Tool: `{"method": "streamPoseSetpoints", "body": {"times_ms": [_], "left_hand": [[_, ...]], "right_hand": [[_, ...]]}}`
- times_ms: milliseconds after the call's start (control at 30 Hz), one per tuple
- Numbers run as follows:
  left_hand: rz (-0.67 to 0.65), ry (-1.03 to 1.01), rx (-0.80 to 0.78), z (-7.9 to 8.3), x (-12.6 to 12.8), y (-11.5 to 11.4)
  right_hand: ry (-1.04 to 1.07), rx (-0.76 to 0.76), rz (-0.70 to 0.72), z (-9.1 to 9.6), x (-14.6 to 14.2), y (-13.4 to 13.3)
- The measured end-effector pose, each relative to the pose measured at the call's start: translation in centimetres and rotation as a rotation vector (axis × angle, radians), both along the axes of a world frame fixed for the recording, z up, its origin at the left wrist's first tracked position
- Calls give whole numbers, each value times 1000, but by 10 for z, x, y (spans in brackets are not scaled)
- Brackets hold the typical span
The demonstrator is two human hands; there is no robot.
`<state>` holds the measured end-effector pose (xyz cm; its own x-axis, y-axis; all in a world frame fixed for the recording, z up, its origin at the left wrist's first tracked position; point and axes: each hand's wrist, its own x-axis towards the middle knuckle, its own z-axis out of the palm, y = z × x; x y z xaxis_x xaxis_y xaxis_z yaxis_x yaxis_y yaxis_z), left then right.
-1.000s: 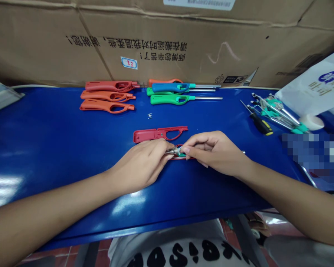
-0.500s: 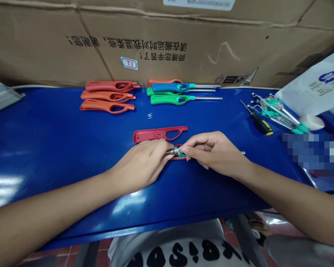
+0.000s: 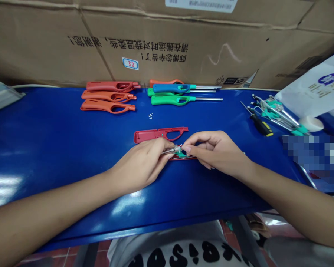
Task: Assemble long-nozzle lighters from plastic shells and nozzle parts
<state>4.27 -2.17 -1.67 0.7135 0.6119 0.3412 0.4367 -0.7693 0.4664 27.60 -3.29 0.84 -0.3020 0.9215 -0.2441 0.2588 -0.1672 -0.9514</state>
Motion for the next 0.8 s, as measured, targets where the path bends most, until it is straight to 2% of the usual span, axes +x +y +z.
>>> {"method": "streamPoseSetpoints", "body": {"times_ms": [267, 467, 633, 800], "left_hand": [[-5, 9, 55, -1, 1, -1], [8, 33, -15, 7, -3, 2], [-32, 191, 44, 22, -12, 6], [-67, 263, 37, 23, -14, 9]], "right_hand": [[-17, -11, -10, -4, -1, 0], [-1, 6, 7, 3, 0, -1], [-88, 102, -17, 3, 6, 1], [-214, 282, 6, -5, 11, 5]]}}
